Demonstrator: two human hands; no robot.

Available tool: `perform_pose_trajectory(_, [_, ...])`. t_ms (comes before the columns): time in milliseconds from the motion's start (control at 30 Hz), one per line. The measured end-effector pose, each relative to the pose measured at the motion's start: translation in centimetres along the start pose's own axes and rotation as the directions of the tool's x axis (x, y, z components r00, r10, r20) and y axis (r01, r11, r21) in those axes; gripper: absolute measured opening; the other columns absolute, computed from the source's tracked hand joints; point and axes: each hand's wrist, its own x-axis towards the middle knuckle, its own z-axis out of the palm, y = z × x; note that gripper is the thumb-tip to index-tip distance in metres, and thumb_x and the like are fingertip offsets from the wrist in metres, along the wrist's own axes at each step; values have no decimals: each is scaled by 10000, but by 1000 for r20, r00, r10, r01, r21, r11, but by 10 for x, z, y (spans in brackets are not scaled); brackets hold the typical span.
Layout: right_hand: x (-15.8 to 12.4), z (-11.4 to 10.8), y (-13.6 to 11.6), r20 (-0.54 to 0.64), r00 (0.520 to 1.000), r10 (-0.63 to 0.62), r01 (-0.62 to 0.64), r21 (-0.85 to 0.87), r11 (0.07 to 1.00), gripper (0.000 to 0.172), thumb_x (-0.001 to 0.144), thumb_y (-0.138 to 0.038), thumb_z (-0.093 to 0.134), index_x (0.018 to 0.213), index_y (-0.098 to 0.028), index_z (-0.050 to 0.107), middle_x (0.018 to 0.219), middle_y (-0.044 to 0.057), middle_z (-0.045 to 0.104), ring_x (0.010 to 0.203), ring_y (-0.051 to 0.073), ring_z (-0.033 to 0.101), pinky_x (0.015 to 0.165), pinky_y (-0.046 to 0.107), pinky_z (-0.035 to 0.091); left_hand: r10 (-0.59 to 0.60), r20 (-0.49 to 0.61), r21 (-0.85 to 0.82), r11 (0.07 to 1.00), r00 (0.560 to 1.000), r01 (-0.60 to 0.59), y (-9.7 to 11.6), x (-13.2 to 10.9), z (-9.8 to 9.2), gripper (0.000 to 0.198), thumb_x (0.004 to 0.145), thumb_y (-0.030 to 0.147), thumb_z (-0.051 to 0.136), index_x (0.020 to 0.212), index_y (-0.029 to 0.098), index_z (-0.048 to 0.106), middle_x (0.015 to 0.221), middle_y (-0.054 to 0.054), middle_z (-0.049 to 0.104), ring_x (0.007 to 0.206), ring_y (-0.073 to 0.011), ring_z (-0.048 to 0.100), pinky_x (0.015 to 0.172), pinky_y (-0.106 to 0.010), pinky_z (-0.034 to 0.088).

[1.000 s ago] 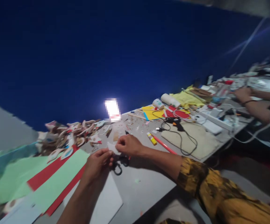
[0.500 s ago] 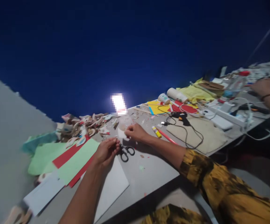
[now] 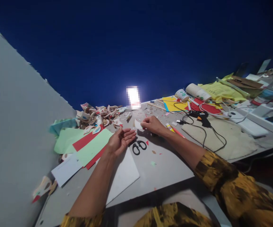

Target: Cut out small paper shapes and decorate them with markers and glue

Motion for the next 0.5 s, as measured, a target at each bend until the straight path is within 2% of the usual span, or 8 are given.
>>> perform_pose_trajectory(100, [-5,1,-6,54,998,27,-21,-99,995,257,766,-195,636,989,-147,755,684,12,728,576,143,604,543,227,372,94,-39,-9,995,995,-95,0,0,1,254,1017,275,491,917,104,650,876,-180,756,825,-235,769,773,-348,649])
perform_pose_trajectory(167, [-10,2,-11,74,997,30,-12,-235,972,306,780,-209,654,1069,-180,750,801,32,765,666,162,641,594,235,388,169,-81,-6,985,982,-170,0,0,2,105,948,140,569,895,112,654,870,-151,758,806,-207,767,775,-309,647])
perform_pose_trajectory(200, [-12,3,-13,78,997,28,-4,-291,957,289,794,-219,654,1063,-193,754,855,42,774,710,171,652,615,240,392,199,-99,2,980,975,-200,0,0,2,81,896,61,597,889,117,656,870,-134,759,804,-194,767,774,-288,644])
perform_pose_trajectory(300, [-17,6,-15,95,995,14,19,-340,940,253,845,-238,636,1070,-210,747,946,50,779,799,184,671,656,248,402,258,-120,35,966,959,-255,-3,2,3,261,740,-98,626,851,137,653,836,-80,750,806,-177,769,756,-260,642])
perform_pose_trajectory(400, [-20,8,-14,81,996,-46,74,-402,913,225,895,-294,639,1082,-220,741,974,58,774,864,208,676,696,268,411,286,-86,57,958,954,-282,-9,5,1,297,664,-104,671,821,147,641,818,-60,734,829,-205,774,725,-289,646])
perform_pose_trajectory(500, [-24,12,-13,-4,978,-210,187,-446,875,159,945,-290,609,969,-217,748,993,65,754,907,214,662,748,286,418,306,-42,79,950,951,-302,-15,6,0,299,631,-49,737,837,148,647,879,-77,736,826,-223,769,708,-320,641])
